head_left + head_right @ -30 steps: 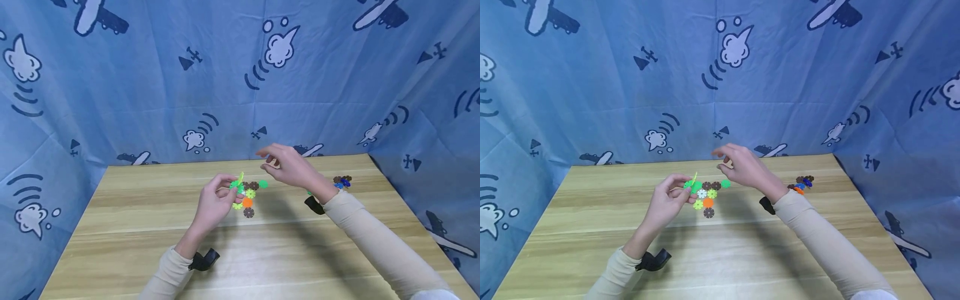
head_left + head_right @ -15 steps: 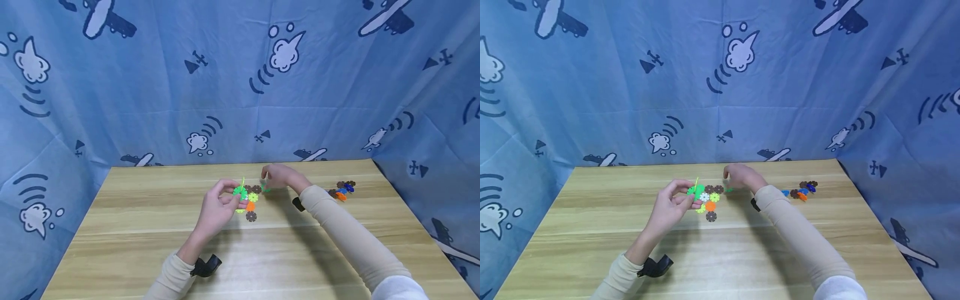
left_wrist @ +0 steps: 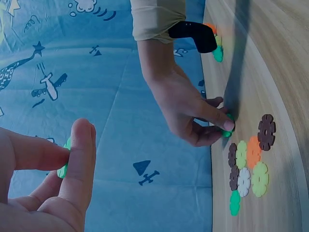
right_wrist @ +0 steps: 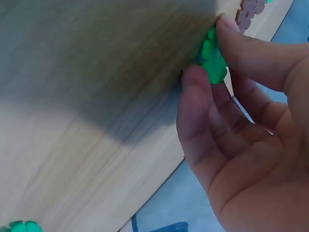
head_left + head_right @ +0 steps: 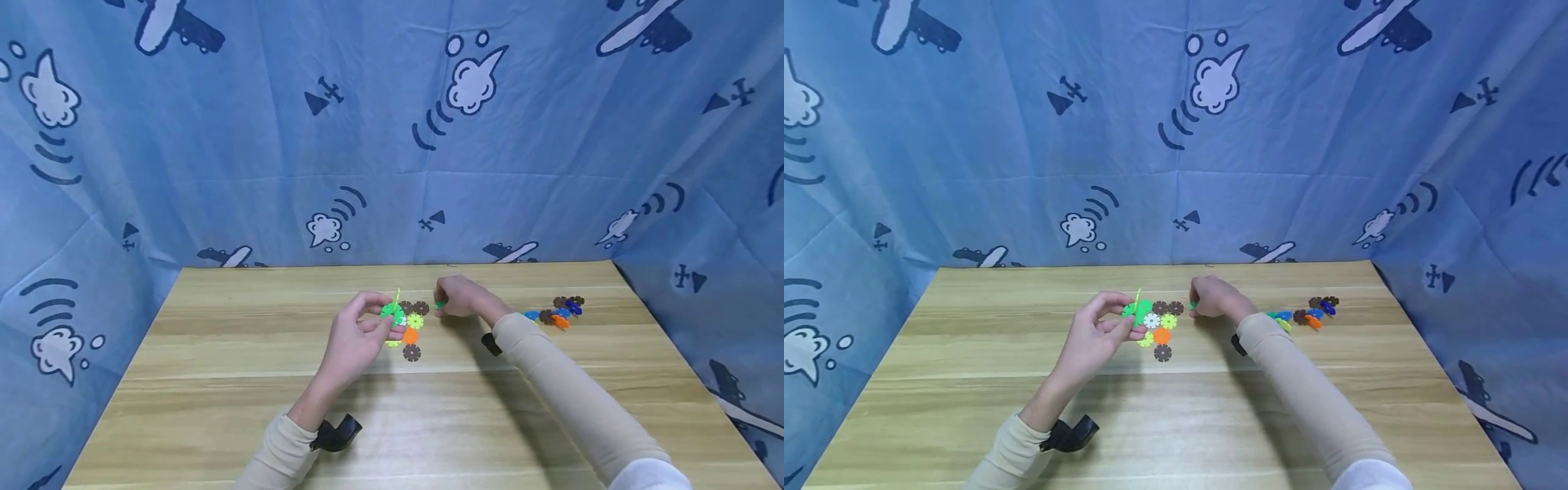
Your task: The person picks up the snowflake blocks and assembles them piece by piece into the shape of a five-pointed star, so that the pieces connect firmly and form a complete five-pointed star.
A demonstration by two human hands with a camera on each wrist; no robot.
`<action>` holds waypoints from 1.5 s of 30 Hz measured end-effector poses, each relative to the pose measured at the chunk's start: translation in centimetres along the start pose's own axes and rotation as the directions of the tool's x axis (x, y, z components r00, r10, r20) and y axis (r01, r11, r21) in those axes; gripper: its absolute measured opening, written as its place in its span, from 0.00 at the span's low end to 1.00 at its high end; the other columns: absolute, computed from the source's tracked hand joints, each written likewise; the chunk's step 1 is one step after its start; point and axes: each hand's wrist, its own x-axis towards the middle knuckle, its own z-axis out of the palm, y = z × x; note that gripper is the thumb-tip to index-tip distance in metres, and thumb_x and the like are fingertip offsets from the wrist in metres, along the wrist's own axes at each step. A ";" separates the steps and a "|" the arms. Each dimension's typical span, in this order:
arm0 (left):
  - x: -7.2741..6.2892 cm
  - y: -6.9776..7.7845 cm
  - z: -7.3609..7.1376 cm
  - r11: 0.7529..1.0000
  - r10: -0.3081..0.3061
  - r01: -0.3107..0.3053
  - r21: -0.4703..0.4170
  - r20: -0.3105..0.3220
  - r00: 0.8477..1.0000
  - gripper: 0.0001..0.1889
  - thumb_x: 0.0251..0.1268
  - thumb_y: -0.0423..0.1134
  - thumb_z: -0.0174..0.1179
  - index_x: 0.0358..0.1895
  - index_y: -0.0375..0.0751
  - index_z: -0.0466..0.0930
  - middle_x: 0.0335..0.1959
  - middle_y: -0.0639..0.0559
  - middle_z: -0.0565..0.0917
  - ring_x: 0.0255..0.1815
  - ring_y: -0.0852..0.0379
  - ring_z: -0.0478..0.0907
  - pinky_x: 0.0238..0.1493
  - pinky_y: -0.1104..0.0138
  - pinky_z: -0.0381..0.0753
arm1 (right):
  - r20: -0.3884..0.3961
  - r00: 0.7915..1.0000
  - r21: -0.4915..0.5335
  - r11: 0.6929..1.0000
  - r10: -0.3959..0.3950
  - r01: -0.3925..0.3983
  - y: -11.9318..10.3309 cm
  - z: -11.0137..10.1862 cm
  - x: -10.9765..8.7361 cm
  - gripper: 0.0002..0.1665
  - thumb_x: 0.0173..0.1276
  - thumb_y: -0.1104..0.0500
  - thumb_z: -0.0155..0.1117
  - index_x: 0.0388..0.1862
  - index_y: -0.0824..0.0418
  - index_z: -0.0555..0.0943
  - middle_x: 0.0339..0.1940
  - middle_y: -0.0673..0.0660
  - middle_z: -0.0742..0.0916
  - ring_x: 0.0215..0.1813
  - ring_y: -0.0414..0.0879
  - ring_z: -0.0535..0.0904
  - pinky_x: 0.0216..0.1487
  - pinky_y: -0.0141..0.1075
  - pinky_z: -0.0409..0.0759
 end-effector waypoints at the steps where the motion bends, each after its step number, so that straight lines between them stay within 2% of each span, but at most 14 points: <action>1: 0.0 0.0 0.1 1.000 0.002 -0.002 -0.001 -0.001 1.000 0.15 0.69 0.23 0.57 0.57 0.31 0.75 0.47 0.35 0.77 0.41 0.39 0.89 0.44 0.63 0.89 | -0.014 1.000 0.011 1.000 0.001 -0.001 0.0 0.0 -0.2 0.13 0.64 0.58 0.74 0.41 0.59 0.78 0.38 0.54 0.84 0.42 0.49 0.79 0.49 0.42 0.82; 5: -0.1 0.1 0.3 1.000 0.005 -0.005 -0.005 0.001 1.000 0.15 0.69 0.23 0.57 0.56 0.31 0.75 0.46 0.36 0.77 0.41 0.36 0.89 0.44 0.62 0.90 | -0.189 0.978 0.069 0.993 -0.082 0.096 -0.5 -0.2 -1.2 0.10 0.64 0.63 0.73 0.41 0.59 0.80 0.38 0.54 0.86 0.42 0.48 0.82 0.48 0.44 0.84; 8: -0.1 0.2 0.5 1.000 0.002 -0.002 -0.001 0.011 1.000 0.15 0.69 0.23 0.57 0.56 0.32 0.75 0.47 0.36 0.77 0.40 0.39 0.89 0.44 0.61 0.90 | -0.339 0.927 0.155 0.963 -0.159 0.222 -1.8 -0.7 -2.7 0.06 0.65 0.65 0.72 0.38 0.59 0.84 0.36 0.54 0.88 0.39 0.45 0.84 0.42 0.39 0.85; 10: -0.2 0.3 0.6 1.000 -0.004 0.004 0.004 0.013 1.000 0.15 0.69 0.23 0.58 0.56 0.33 0.75 0.47 0.36 0.78 0.39 0.42 0.90 0.43 0.61 0.90 | -0.413 0.888 0.223 0.923 -0.202 0.314 -3.0 -1.1 -4.0 0.05 0.65 0.66 0.71 0.38 0.60 0.85 0.36 0.54 0.89 0.37 0.44 0.85 0.40 0.35 0.86; 15: -0.4 0.3 0.8 1.000 -0.007 0.007 0.009 0.002 1.000 0.15 0.70 0.24 0.58 0.57 0.34 0.75 0.46 0.35 0.78 0.39 0.44 0.90 0.42 0.61 0.90 | -0.550 0.773 0.312 0.781 -0.317 0.542 -5.5 -1.8 -7.5 0.07 0.63 0.71 0.71 0.37 0.61 0.87 0.36 0.56 0.90 0.36 0.50 0.89 0.40 0.33 0.89; 17: -0.5 0.2 0.8 1.000 -0.007 0.007 0.009 0.001 1.000 0.14 0.70 0.24 0.58 0.57 0.33 0.75 0.46 0.35 0.78 0.39 0.44 0.90 0.43 0.60 0.90 | -0.572 0.736 0.301 0.741 -0.363 0.600 -5.8 -1.8 -8.4 0.09 0.62 0.73 0.72 0.37 0.61 0.87 0.36 0.56 0.90 0.36 0.49 0.89 0.40 0.33 0.89; 20: -0.6 0.2 0.9 1.000 -0.011 0.011 0.008 0.001 1.000 0.14 0.70 0.24 0.58 0.57 0.33 0.75 0.46 0.35 0.78 0.38 0.46 0.90 0.43 0.60 0.90 | -0.579 0.700 0.267 0.715 -0.418 0.647 -5.9 -1.6 -9.1 0.10 0.61 0.74 0.72 0.38 0.61 0.87 0.36 0.56 0.90 0.35 0.44 0.89 0.39 0.32 0.89; 24: -0.6 0.3 1.0 1.000 -0.017 0.017 0.010 0.012 1.000 0.14 0.70 0.25 0.58 0.57 0.34 0.75 0.46 0.36 0.80 0.38 0.47 0.90 0.42 0.62 0.90 | -0.578 0.682 0.247 0.700 -0.449 0.670 -5.7 -1.5 -9.4 0.11 0.62 0.72 0.72 0.39 0.59 0.87 0.37 0.54 0.91 0.36 0.40 0.88 0.40 0.32 0.89; 31: -0.7 0.6 1.2 0.999 -0.014 0.012 0.038 0.047 0.999 0.14 0.72 0.26 0.58 0.57 0.35 0.75 0.47 0.36 0.79 0.39 0.48 0.90 0.48 0.59 0.89 | -0.560 0.674 0.242 0.683 -0.483 0.690 -5.9 -2.0 -10.0 0.11 0.62 0.73 0.72 0.39 0.59 0.88 0.39 0.54 0.91 0.39 0.44 0.89 0.41 0.33 0.89; 35: -0.7 0.5 1.5 0.999 0.004 -0.005 0.036 0.046 0.999 0.13 0.70 0.24 0.58 0.55 0.33 0.75 0.43 0.36 0.79 0.39 0.39 0.89 0.44 0.60 0.90 | -0.554 0.667 0.234 0.676 -0.498 0.699 -6.0 -1.8 -10.0 0.12 0.61 0.74 0.72 0.39 0.60 0.88 0.38 0.54 0.91 0.39 0.45 0.89 0.41 0.34 0.89; 38: -0.7 0.4 1.7 1.000 0.016 -0.017 0.023 0.043 0.999 0.12 0.69 0.23 0.58 0.53 0.32 0.76 0.39 0.38 0.78 0.40 0.33 0.88 0.42 0.60 0.90 | -0.550 0.674 0.240 0.680 -0.493 0.693 -6.1 -1.7 -10.0 0.12 0.60 0.75 0.72 0.38 0.60 0.88 0.38 0.54 0.91 0.39 0.46 0.89 0.42 0.34 0.89; 40: -0.7 0.4 1.7 1.000 0.006 -0.007 0.017 0.044 0.999 0.12 0.69 0.23 0.58 0.53 0.32 0.76 0.37 0.39 0.77 0.39 0.34 0.88 0.42 0.59 0.90 | -0.554 0.672 0.239 0.679 -0.491 0.694 -6.1 -1.6 -10.0 0.12 0.60 0.75 0.72 0.38 0.60 0.88 0.38 0.54 0.91 0.40 0.47 0.89 0.42 0.33 0.89; 42: -0.7 0.5 1.7 1.000 -0.007 0.006 0.017 0.043 0.999 0.11 0.69 0.22 0.59 0.52 0.32 0.75 0.36 0.40 0.78 0.38 0.36 0.89 0.40 0.60 0.90 | -0.568 0.654 0.222 0.671 -0.501 0.707 -6.2 -1.6 -10.0 0.12 0.59 0.75 0.72 0.37 0.60 0.89 0.37 0.55 0.91 0.40 0.48 0.89 0.42 0.32 0.89; 45: -0.8 0.5 1.6 1.000 -0.021 0.020 0.022 0.034 0.999 0.10 0.67 0.21 0.59 0.48 0.30 0.73 0.33 0.38 0.79 0.34 0.41 0.90 0.37 0.62 0.90 | -0.602 0.580 0.141 0.642 -0.549 0.754 -6.3 -1.4 -10.0 0.13 0.57 0.77 0.73 0.36 0.62 0.89 0.35 0.56 0.91 0.38 0.48 0.89 0.39 0.30 0.88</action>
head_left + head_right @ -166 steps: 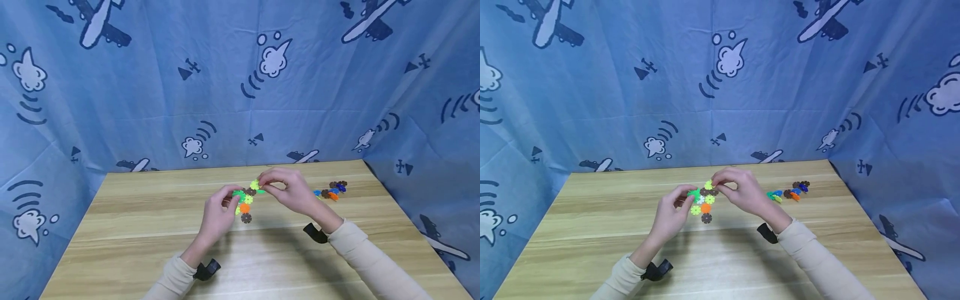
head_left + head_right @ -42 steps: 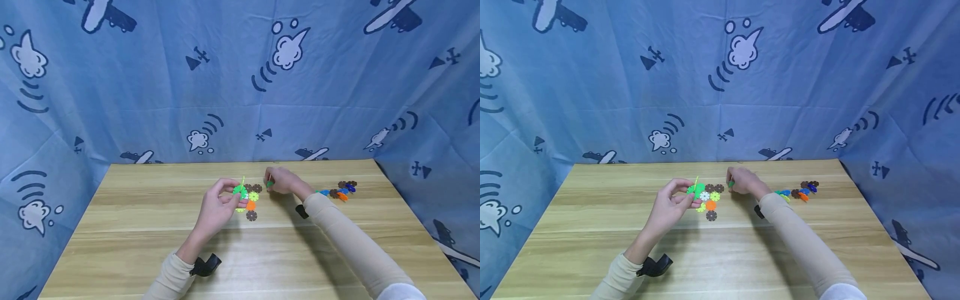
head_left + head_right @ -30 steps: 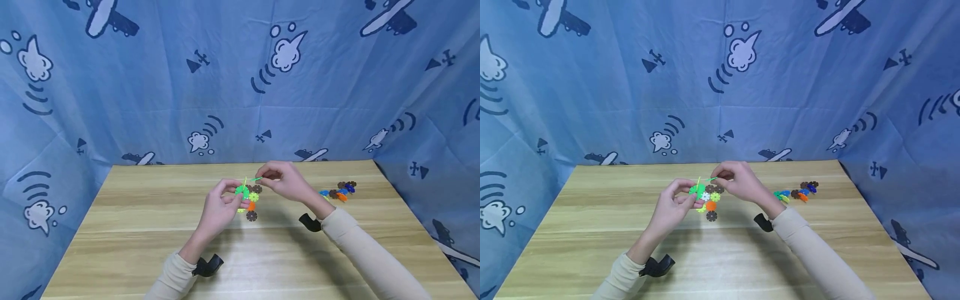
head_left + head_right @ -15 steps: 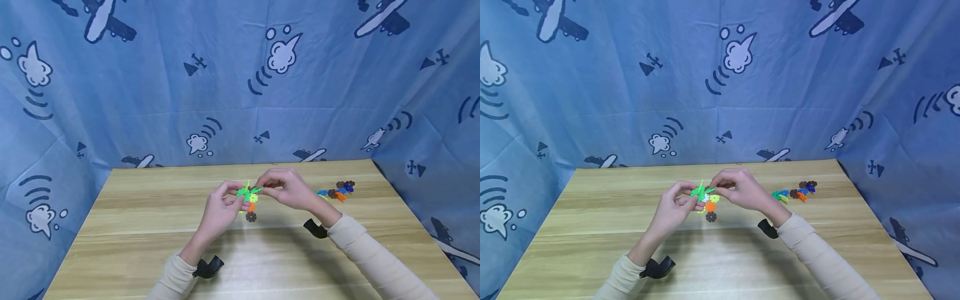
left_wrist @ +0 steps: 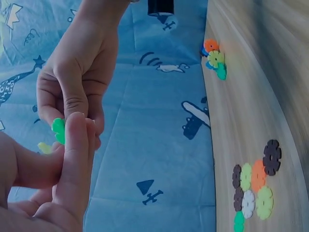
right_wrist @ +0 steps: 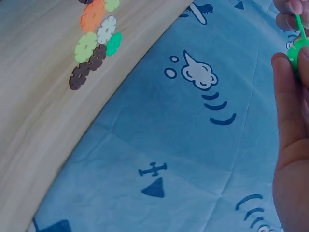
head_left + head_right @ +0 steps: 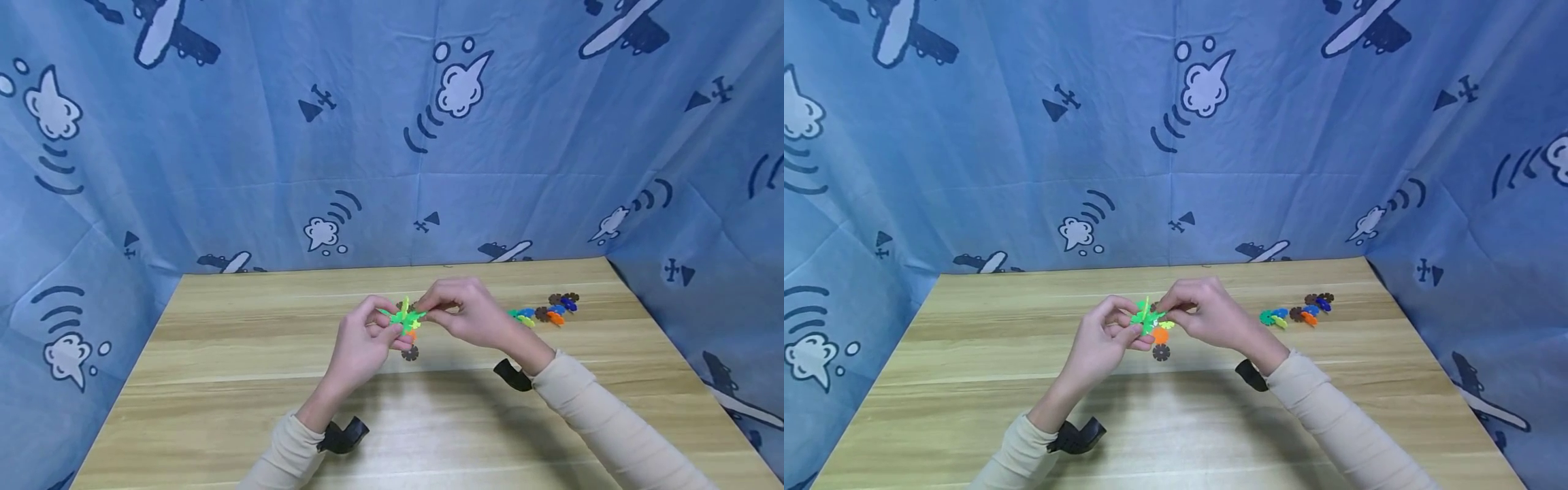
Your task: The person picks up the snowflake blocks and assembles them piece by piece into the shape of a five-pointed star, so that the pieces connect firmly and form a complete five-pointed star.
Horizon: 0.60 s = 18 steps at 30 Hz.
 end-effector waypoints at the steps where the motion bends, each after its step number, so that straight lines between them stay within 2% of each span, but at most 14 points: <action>1: 0.0 0.0 0.0 1.000 0.001 -0.001 0.008 -0.006 1.000 0.09 0.66 0.20 0.60 0.46 0.29 0.73 0.32 0.38 0.80 0.32 0.42 0.90 0.36 0.63 0.90 | -0.009 0.999 -0.019 0.999 -0.039 0.039 0.0 0.1 0.0 0.13 0.57 0.77 0.73 0.36 0.62 0.89 0.35 0.56 0.91 0.37 0.48 0.90 0.38 0.29 0.88; 6: 0.0 0.0 0.0 1.000 -0.001 0.001 0.001 -0.067 0.998 0.08 0.62 0.17 0.59 0.40 0.26 0.72 0.26 0.36 0.80 0.25 0.46 0.89 0.31 0.60 0.90 | -0.051 0.977 -0.170 0.966 -0.206 0.195 -0.5 0.9 0.1 0.16 0.51 0.79 0.74 0.34 0.61 0.89 0.31 0.54 0.91 0.33 0.44 0.89 0.32 0.25 0.84; 9: 0.0 -0.1 0.1 1.000 -0.003 0.004 0.013 -0.114 0.993 0.08 0.59 0.14 0.56 0.38 0.26 0.72 0.24 0.38 0.79 0.21 0.47 0.87 0.27 0.60 0.90 | -0.049 0.966 -0.254 0.939 -0.252 0.232 -0.8 1.8 0.1 0.17 0.51 0.80 0.71 0.32 0.61 0.88 0.29 0.52 0.90 0.30 0.41 0.88 0.30 0.23 0.83; 13: -0.2 -0.8 0.1 0.999 -0.028 0.032 0.029 -0.134 0.991 0.09 0.58 0.14 0.55 0.39 0.26 0.73 0.24 0.41 0.76 0.19 0.48 0.86 0.26 0.61 0.89 | -0.019 0.966 -0.274 0.930 -0.259 0.244 -0.6 2.9 -0.2 0.18 0.50 0.83 0.67 0.29 0.62 0.86 0.26 0.53 0.89 0.28 0.40 0.86 0.29 0.21 0.81; 18: -0.1 -1.5 -0.1 0.999 -0.040 0.040 0.006 -0.067 0.997 0.08 0.62 0.15 0.57 0.41 0.26 0.72 0.26 0.40 0.77 0.23 0.45 0.87 0.29 0.61 0.90 | -0.008 0.973 -0.274 0.937 -0.229 0.218 -0.4 2.8 -0.6 0.16 0.51 0.81 0.71 0.31 0.62 0.86 0.28 0.53 0.90 0.30 0.40 0.87 0.32 0.23 0.84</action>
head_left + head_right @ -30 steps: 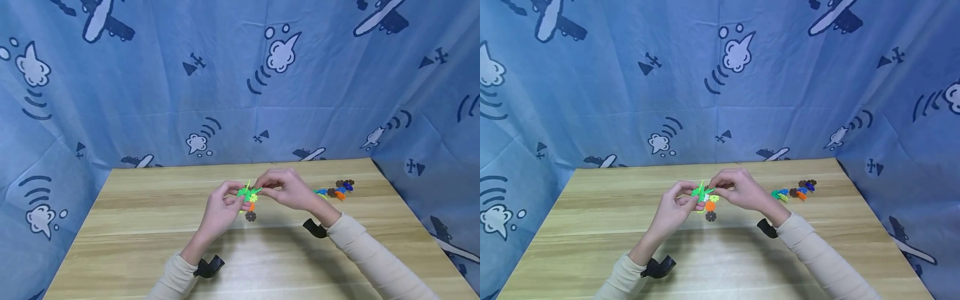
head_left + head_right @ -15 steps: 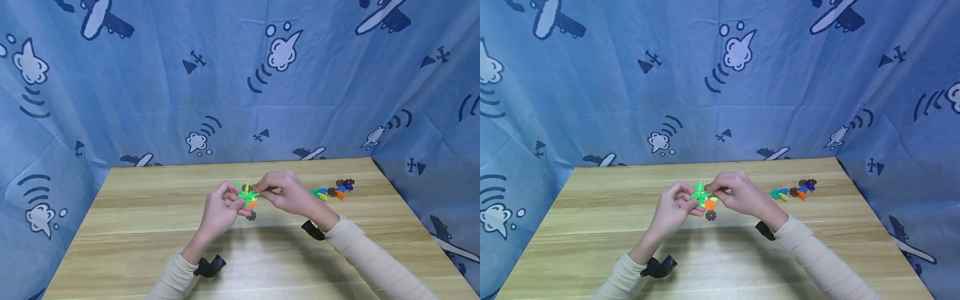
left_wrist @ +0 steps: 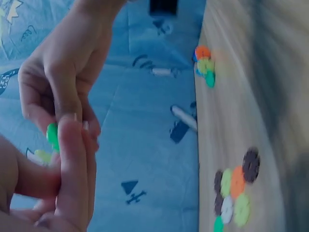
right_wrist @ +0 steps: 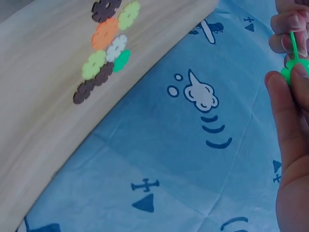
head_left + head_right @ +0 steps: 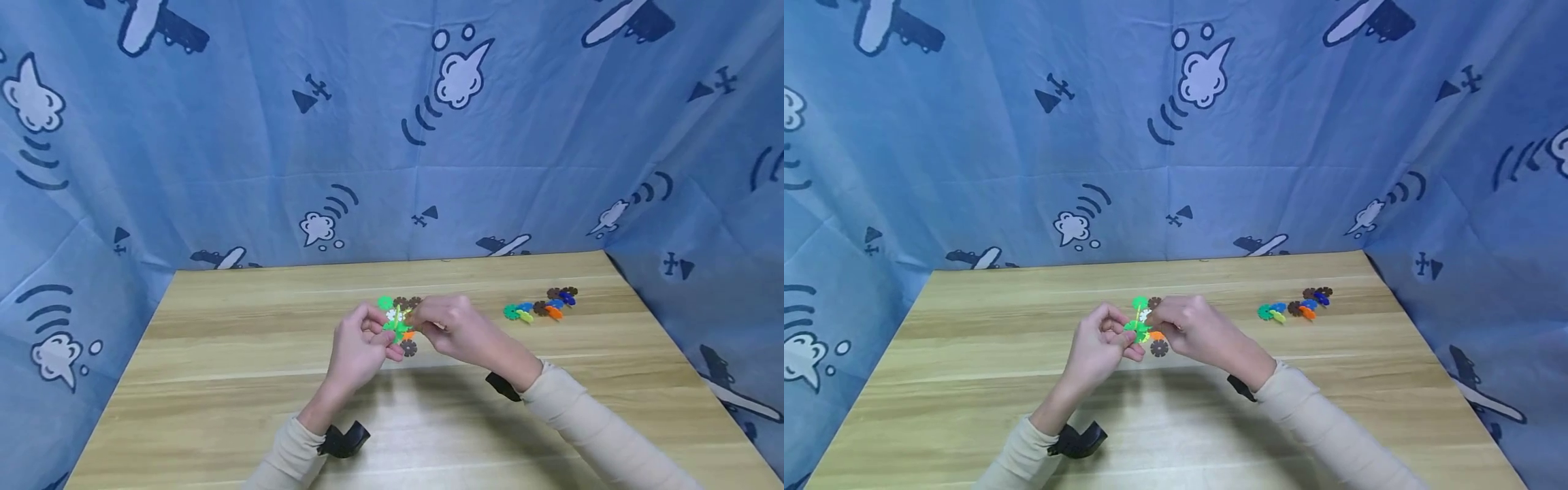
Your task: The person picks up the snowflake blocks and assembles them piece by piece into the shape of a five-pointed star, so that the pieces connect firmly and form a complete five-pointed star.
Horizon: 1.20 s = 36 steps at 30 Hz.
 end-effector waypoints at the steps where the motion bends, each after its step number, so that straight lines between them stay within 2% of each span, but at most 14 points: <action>1: 0.1 0.0 -0.1 1.000 0.002 -0.002 -0.003 0.018 1.000 0.08 0.63 0.16 0.57 0.41 0.26 0.72 0.27 0.39 0.78 0.24 0.44 0.88 0.30 0.60 0.90 | 0.005 1.000 -0.005 1.000 0.011 -0.011 0.0 -0.2 0.0 0.15 0.52 0.80 0.72 0.32 0.63 0.86 0.29 0.54 0.90 0.31 0.41 0.88 0.33 0.24 0.85; 5: 0.5 0.5 -0.5 1.000 0.010 -0.008 -0.025 0.075 0.997 0.07 0.66 0.19 0.60 0.43 0.26 0.73 0.31 0.34 0.82 0.27 0.42 0.88 0.32 0.60 0.91 | 0.049 0.996 -0.009 0.997 0.080 -0.080 0.0 -0.9 0.0 0.13 0.55 0.76 0.74 0.36 0.63 0.85 0.35 0.55 0.91 0.36 0.43 0.89 0.39 0.26 0.87; 7: 0.6 0.7 -0.7 0.999 0.007 -0.004 -0.032 0.089 0.996 0.08 0.66 0.21 0.61 0.44 0.27 0.74 0.33 0.33 0.84 0.27 0.44 0.88 0.33 0.60 0.91 | 0.071 0.991 -0.008 0.993 0.116 -0.116 -0.1 -1.3 0.0 0.12 0.57 0.74 0.74 0.38 0.63 0.85 0.38 0.56 0.91 0.38 0.43 0.89 0.41 0.27 0.87; 12: 1.0 1.0 -0.9 1.000 0.000 0.002 -0.021 0.094 0.996 0.10 0.66 0.25 0.64 0.48 0.29 0.75 0.36 0.35 0.86 0.26 0.54 0.87 0.34 0.60 0.91 | 0.096 0.981 -0.018 0.986 0.168 -0.167 0.0 -2.1 0.1 0.11 0.61 0.70 0.74 0.42 0.61 0.87 0.42 0.54 0.91 0.41 0.42 0.89 0.41 0.31 0.88; 15: 1.2 1.0 -0.8 1.000 0.007 -0.006 -0.007 0.097 0.995 0.12 0.67 0.27 0.65 0.50 0.30 0.76 0.37 0.35 0.87 0.27 0.54 0.87 0.34 0.60 0.91 | 0.093 0.979 -0.044 0.983 0.182 -0.179 0.1 -2.5 0.1 0.10 0.62 0.68 0.74 0.42 0.59 0.88 0.43 0.52 0.91 0.42 0.42 0.88 0.40 0.32 0.88; 18: 1.4 0.6 -0.8 0.998 0.017 -0.022 0.052 0.092 0.996 0.12 0.68 0.29 0.65 0.51 0.32 0.78 0.39 0.36 0.88 0.30 0.51 0.88 0.33 0.61 0.90 | 0.073 0.977 -0.098 0.976 0.202 -0.195 0.5 -2.9 -0.2 0.09 0.62 0.66 0.75 0.41 0.57 0.89 0.40 0.50 0.89 0.39 0.41 0.86 0.36 0.30 0.86; 21: 1.6 0.0 -0.9 0.977 0.041 -0.051 0.208 0.050 0.998 0.09 0.69 0.34 0.65 0.48 0.37 0.81 0.37 0.41 0.88 0.31 0.49 0.87 0.34 0.64 0.88 | 0.032 0.973 -0.178 0.960 0.227 -0.218 1.2 -3.6 -0.6 0.08 0.61 0.65 0.76 0.38 0.57 0.89 0.37 0.49 0.88 0.33 0.38 0.83 0.30 0.30 0.84; 23: 1.8 -0.5 -1.1 0.940 0.047 -0.049 0.337 0.013 0.999 0.07 0.69 0.37 0.64 0.46 0.40 0.83 0.36 0.45 0.88 0.31 0.52 0.85 0.36 0.64 0.85 | -0.001 0.970 -0.230 0.944 0.243 -0.236 1.7 -4.3 -0.9 0.08 0.59 0.66 0.77 0.37 0.57 0.90 0.35 0.50 0.87 0.30 0.38 0.82 0.27 0.30 0.82; 26: 2.1 -1.3 -1.4 0.856 0.020 -0.005 0.517 -0.024 1.000 0.07 0.69 0.41 0.63 0.45 0.44 0.84 0.35 0.51 0.86 0.32 0.58 0.82 0.38 0.63 0.81 | -0.047 0.964 -0.304 0.916 0.260 -0.262 2.4 -5.5 -1.4 0.09 0.57 0.68 0.77 0.36 0.58 0.90 0.33 0.50 0.87 0.29 0.39 0.82 0.25 0.32 0.82; 28: 2.4 -1.8 -1.7 0.797 -0.014 0.023 0.603 -0.019 1.000 0.09 0.70 0.43 0.62 0.46 0.45 0.84 0.35 0.53 0.86 0.33 0.58 0.81 0.37 0.62 0.80 | -0.062 0.956 -0.335 0.896 0.286 -0.290 2.8 -6.4 -1.8 0.10 0.57 0.69 0.77 0.36 0.58 0.90 0.32 0.51 0.88 0.29 0.40 0.83 0.26 0.34 0.83; 32: 3.2 -2.6 -1.9 0.683 -0.102 0.022 0.730 0.066 0.993 0.16 0.70 0.46 0.61 0.54 0.43 0.83 0.35 0.54 0.84 0.34 0.58 0.78 0.36 0.63 0.78 | -0.050 0.931 -0.406 0.845 0.360 -0.349 3.6 -7.9 -2.7 0.10 0.59 0.68 0.76 0.38 0.57 0.90 0.33 0.51 0.90 0.30 0.41 0.84 0.28 0.36 0.84; 36: 3.8 -3.5 -1.8 0.572 -0.184 -0.024 0.820 0.157 0.970 0.21 0.69 0.48 0.63 0.56 0.37 0.80 0.34 0.52 0.80 0.34 0.55 0.76 0.38 0.60 0.81 | -0.008 0.882 -0.482 0.771 0.471 -0.416 4.6 -8.8 -4.1 0.08 0.61 0.65 0.75 0.39 0.57 0.90 0.33 0.52 0.91 0.30 0.43 0.85 0.27 0.39 0.83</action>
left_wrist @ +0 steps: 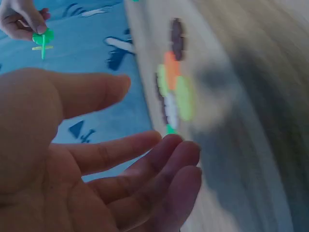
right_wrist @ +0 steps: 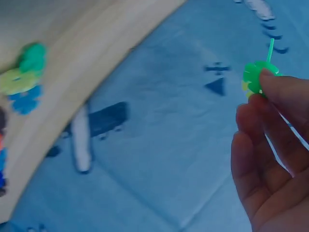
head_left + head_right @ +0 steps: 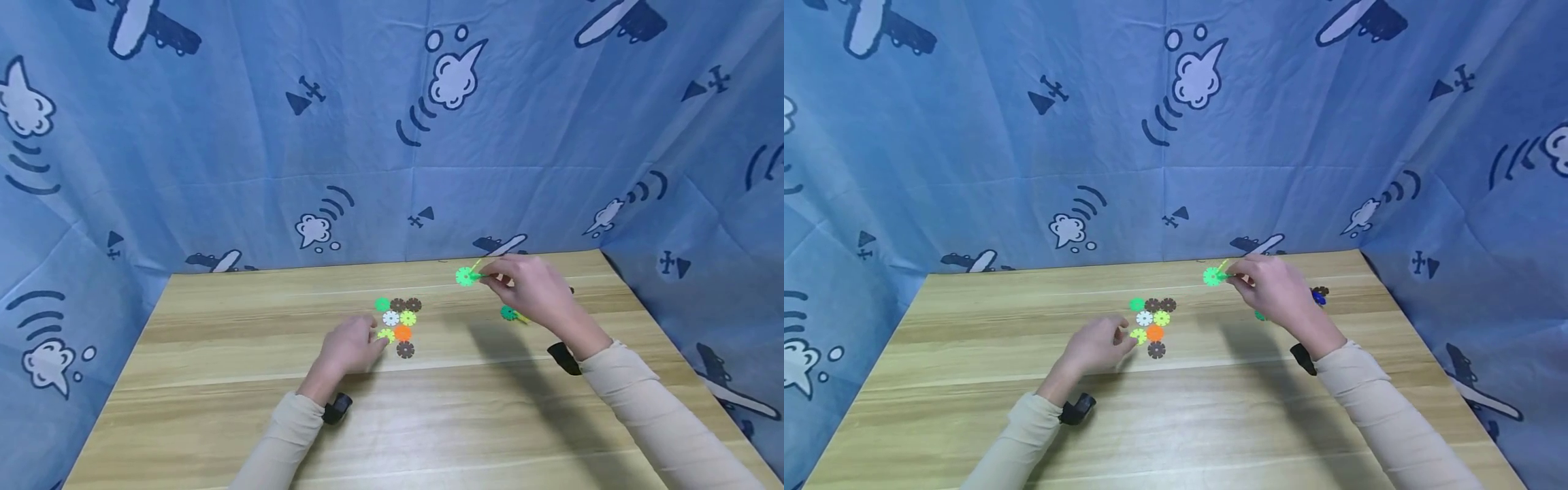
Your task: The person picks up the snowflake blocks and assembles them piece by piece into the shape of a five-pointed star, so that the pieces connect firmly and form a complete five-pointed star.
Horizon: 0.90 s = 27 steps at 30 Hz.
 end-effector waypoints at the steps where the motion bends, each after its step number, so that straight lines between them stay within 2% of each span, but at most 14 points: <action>1: 0.2 -0.1 0.2 1.000 -0.002 0.002 0.031 0.016 1.000 0.21 0.69 0.49 0.63 0.55 0.36 0.80 0.34 0.51 0.80 0.34 0.54 0.76 0.38 0.58 0.82 | 0.028 0.999 -0.018 0.999 0.027 -0.026 0.4 0.1 -0.3 0.07 0.61 0.65 0.75 0.38 0.57 0.90 0.32 0.53 0.91 0.30 0.44 0.85 0.27 0.39 0.82; 4: 0.6 -0.2 0.9 0.996 -0.008 0.007 0.090 0.018 1.000 0.18 0.69 0.49 0.64 0.48 0.37 0.80 0.34 0.49 0.79 0.36 0.52 0.76 0.40 0.55 0.83 | 0.156 0.979 -0.039 0.991 0.130 -0.125 1.6 0.4 -1.1 0.05 0.62 0.62 0.74 0.38 0.57 0.90 0.30 0.52 0.91 0.29 0.43 0.85 0.25 0.38 0.80; 7: 1.0 -0.2 1.3 0.995 -0.024 0.024 0.093 -0.001 1.000 0.14 0.68 0.48 0.64 0.39 0.39 0.79 0.30 0.50 0.77 0.31 0.53 0.74 0.34 0.58 0.80 | 0.289 0.935 -0.042 0.979 0.204 -0.201 2.4 0.9 -1.9 0.05 0.62 0.60 0.75 0.37 0.56 0.90 0.30 0.50 0.91 0.30 0.42 0.84 0.24 0.36 0.78; 9: 1.4 -0.2 1.6 0.996 -0.040 0.041 0.086 -0.013 0.999 0.14 0.68 0.48 0.64 0.33 0.40 0.77 0.26 0.51 0.74 0.28 0.54 0.71 0.30 0.60 0.76 | 0.360 0.905 -0.046 0.973 0.227 -0.226 2.9 1.4 -2.4 0.05 0.61 0.59 0.75 0.37 0.55 0.90 0.30 0.49 0.90 0.31 0.41 0.84 0.25 0.36 0.78; 12: 1.9 -0.1 1.8 0.994 -0.045 0.048 0.097 -0.035 0.998 0.15 0.66 0.48 0.66 0.31 0.42 0.75 0.25 0.52 0.72 0.26 0.55 0.69 0.28 0.62 0.74 | 0.419 0.878 -0.054 0.971 0.233 -0.233 3.5 2.2 -3.1 0.04 0.60 0.61 0.76 0.35 0.55 0.90 0.31 0.48 0.90 0.31 0.42 0.83 0.28 0.38 0.80; 14: 2.2 -0.1 2.0 0.992 -0.038 0.043 0.118 -0.045 0.998 0.16 0.65 0.49 0.67 0.35 0.41 0.76 0.26 0.52 0.73 0.27 0.54 0.71 0.29 0.61 0.76 | 0.445 0.862 -0.061 0.969 0.241 -0.240 3.9 2.7 -3.5 0.04 0.60 0.61 0.75 0.34 0.56 0.89 0.31 0.49 0.89 0.31 0.42 0.81 0.29 0.39 0.80; 17: 2.5 0.0 2.4 0.986 -0.014 0.024 0.167 -0.058 0.998 0.21 0.64 0.51 0.69 0.47 0.37 0.77 0.30 0.49 0.77 0.31 0.52 0.75 0.32 0.58 0.80 | 0.469 0.845 -0.070 0.964 0.257 -0.255 4.4 3.4 -4.0 0.03 0.59 0.63 0.73 0.33 0.57 0.89 0.31 0.51 0.89 0.29 0.42 0.79 0.29 0.40 0.80; 20: 2.7 0.1 2.7 0.981 -0.009 0.021 0.194 -0.064 0.998 0.26 0.63 0.51 0.70 0.52 0.34 0.77 0.32 0.47 0.79 0.33 0.50 0.78 0.34 0.57 0.82 | 0.455 0.843 -0.099 0.957 0.287 -0.272 4.8 3.8 -4.4 0.02 0.58 0.63 0.72 0.30 0.56 0.87 0.29 0.50 0.87 0.27 0.43 0.77 0.25 0.40 0.78; 23: 2.7 0.2 2.8 0.984 -0.020 0.029 0.177 -0.055 0.998 0.23 0.61 0.50 0.72 0.47 0.36 0.76 0.32 0.47 0.77 0.31 0.51 0.75 0.33 0.58 0.81 | 0.433 0.838 -0.142 0.943 0.333 -0.301 5.2 3.8 -4.7 0.05 0.58 0.63 0.70 0.26 0.54 0.85 0.26 0.50 0.85 0.26 0.45 0.75 0.22 0.40 0.74; 27: 2.5 0.0 2.6 0.994 -0.022 0.023 0.107 -0.015 1.000 0.18 0.61 0.44 0.72 0.41 0.39 0.72 0.33 0.48 0.74 0.31 0.52 0.72 0.33 0.60 0.79 | 0.450 0.812 -0.165 0.928 0.372 -0.334 5.5 3.5 -4.9 0.07 0.57 0.66 0.66 0.25 0.54 0.82 0.26 0.51 0.83 0.26 0.46 0.72 0.22 0.39 0.71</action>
